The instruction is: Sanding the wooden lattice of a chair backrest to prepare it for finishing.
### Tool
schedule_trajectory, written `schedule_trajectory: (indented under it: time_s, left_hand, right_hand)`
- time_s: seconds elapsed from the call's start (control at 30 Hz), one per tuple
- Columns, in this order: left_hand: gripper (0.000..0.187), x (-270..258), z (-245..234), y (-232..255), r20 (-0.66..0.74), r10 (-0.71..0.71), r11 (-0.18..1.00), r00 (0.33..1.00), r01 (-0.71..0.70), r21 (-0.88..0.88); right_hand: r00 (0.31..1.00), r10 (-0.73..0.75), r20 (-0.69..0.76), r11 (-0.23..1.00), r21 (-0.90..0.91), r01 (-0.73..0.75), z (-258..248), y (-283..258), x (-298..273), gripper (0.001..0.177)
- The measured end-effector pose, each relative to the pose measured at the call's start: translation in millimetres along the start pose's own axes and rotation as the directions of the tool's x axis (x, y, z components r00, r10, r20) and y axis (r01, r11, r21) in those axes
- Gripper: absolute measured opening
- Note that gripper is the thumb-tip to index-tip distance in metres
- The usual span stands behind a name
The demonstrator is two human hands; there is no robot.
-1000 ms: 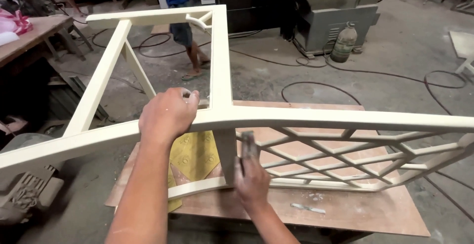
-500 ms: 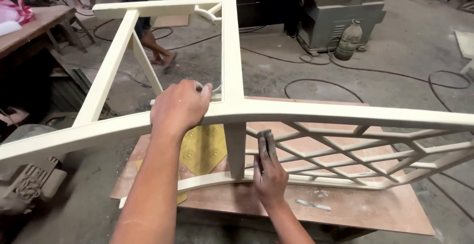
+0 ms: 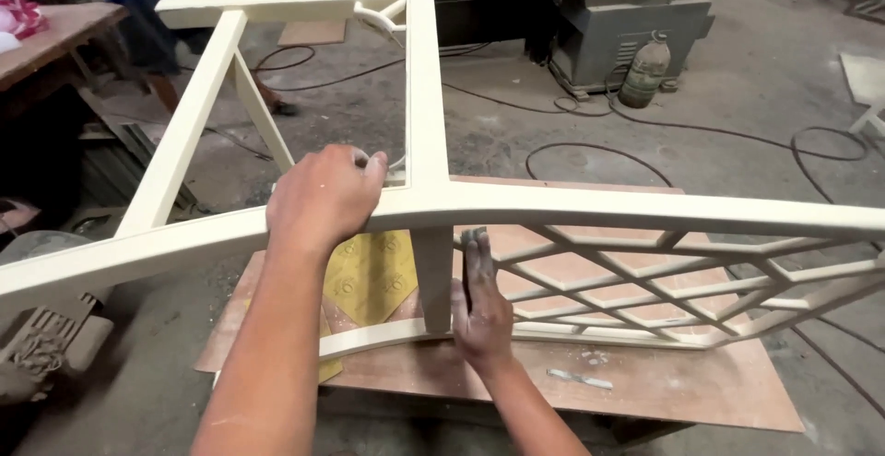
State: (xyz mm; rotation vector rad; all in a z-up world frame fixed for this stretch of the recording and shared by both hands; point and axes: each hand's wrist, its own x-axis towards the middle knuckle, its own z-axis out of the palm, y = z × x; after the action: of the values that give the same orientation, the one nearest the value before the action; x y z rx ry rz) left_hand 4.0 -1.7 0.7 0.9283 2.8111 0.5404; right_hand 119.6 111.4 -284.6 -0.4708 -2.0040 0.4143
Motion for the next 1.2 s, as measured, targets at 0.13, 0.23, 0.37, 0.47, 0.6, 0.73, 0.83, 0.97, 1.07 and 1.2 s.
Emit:
schedule_trajectory:
  time_s: [0.13,0.23,0.37,0.47,0.6,0.73,0.83,0.97,1.07,1.2]
  left_hand:
    - [0.052,3.4,0.9,-0.5,-0.024,0.021,1.000,0.999,-0.021,0.008]
    - [0.052,1.0,1.7,0.9,-0.008,0.001,1.000,1.000,-0.001,0.015]
    - [0.049,1.8,2.6,0.0,-0.022,-0.013,1.000,1.000,0.013,0.011]
    - [0.050,5.2,5.6,-2.1,-0.042,-0.003,1.000,0.999,0.003,0.009]
    - [0.055,-1.2,3.0,-7.3,-0.092,0.103,0.995,0.990,-0.102,0.016]
    - [0.054,-2.3,1.3,-5.6,-0.095,0.101,0.995,0.990,-0.101,0.002]
    - [0.053,-5.0,3.1,-5.7,-0.085,0.085,0.996,0.993,-0.085,0.007]
    - [0.054,-6.6,-1.3,-2.4,-0.069,0.088,0.996,0.994,-0.087,0.016]
    - [0.053,-4.1,-0.5,-3.9,-0.085,0.077,0.997,0.993,-0.077,0.007]
    - [0.054,-3.7,2.4,-4.0,-0.052,0.068,0.998,0.996,-0.067,0.019]
  right_hand:
    - [0.998,0.048,-0.031,0.998,-0.040,-0.049,-21.1,-10.3,-7.2,0.063]
    - [0.982,0.187,0.016,0.961,0.204,-0.186,-34.6,-48.5,15.9,0.061]
    - [0.911,0.325,0.253,0.909,0.182,-0.374,-68.8,-64.6,41.0,0.055]
    - [0.859,0.393,0.327,0.892,0.093,-0.443,-75.5,-56.4,44.6,0.056]
    - [0.823,0.365,0.436,0.929,-0.116,-0.351,-59.2,-70.5,66.9,0.057]
    - [0.807,0.353,0.474,0.928,-0.069,-0.365,-90.7,-63.0,64.2,0.058]
    - [0.784,0.401,0.474,0.910,-0.109,-0.400,-86.0,-59.6,69.5,0.057]
    - [0.795,0.356,0.491,0.925,-0.062,-0.376,-91.3,-73.8,76.3,0.056]
    - [0.814,0.344,0.468,0.926,-0.023,-0.378,-84.3,-74.0,74.0,0.056]
    - [0.827,0.352,0.438,0.930,-0.068,-0.360,-69.3,-69.2,69.6,0.053]
